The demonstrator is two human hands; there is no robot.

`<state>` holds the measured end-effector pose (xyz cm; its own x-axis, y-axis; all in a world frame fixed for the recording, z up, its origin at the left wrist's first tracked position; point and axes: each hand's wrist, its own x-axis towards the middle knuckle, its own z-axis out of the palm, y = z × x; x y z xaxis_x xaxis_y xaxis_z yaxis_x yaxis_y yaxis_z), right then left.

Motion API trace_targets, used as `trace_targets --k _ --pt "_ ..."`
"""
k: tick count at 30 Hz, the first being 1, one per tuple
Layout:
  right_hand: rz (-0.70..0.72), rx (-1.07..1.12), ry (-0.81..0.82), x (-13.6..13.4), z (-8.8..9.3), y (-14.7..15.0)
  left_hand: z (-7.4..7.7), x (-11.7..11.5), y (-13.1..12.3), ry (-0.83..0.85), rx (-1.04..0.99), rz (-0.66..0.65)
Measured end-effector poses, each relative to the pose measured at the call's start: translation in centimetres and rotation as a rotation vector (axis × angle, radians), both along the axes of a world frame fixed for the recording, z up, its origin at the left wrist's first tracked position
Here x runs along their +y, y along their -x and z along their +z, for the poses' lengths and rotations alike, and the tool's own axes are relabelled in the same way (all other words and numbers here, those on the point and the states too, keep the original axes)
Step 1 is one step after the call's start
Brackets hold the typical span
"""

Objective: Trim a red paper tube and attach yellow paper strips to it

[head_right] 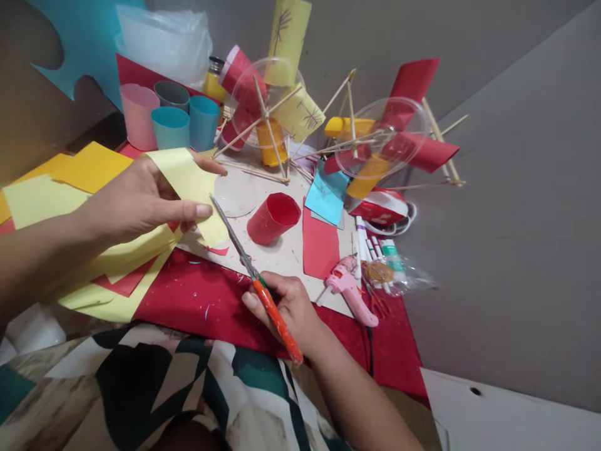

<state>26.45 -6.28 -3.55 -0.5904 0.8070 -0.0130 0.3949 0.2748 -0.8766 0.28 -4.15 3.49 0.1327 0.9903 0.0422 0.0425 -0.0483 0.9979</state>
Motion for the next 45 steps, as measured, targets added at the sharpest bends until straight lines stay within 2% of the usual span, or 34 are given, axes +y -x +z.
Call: trace_targets --k 6,12,27,31,37,45 --pt "0.065 -0.058 -0.127 0.2 0.6 0.1 -0.3 0.0 0.2 0.000 0.000 -0.047" --pt "0.088 -0.084 -0.115 0.0 1.0 0.1 -0.7 -0.1 0.2 0.012 -0.003 -0.112" --pt "-0.024 -0.045 -0.076 -0.4 0.3 0.7 -0.3 -0.2 0.1 0.040 0.020 -0.109" --pt "-0.040 -0.052 -0.116 -0.4 0.2 0.7 -0.3 -0.1 0.1 0.017 0.022 -0.087" --pt "-0.072 -0.043 -0.117 -0.3 0.1 0.7 -0.5 0.6 0.4 -0.071 -0.059 0.045" --pt "0.023 -0.073 -0.136 -0.3 0.3 0.4 -1.2 0.2 0.4 -0.016 -0.038 0.045"
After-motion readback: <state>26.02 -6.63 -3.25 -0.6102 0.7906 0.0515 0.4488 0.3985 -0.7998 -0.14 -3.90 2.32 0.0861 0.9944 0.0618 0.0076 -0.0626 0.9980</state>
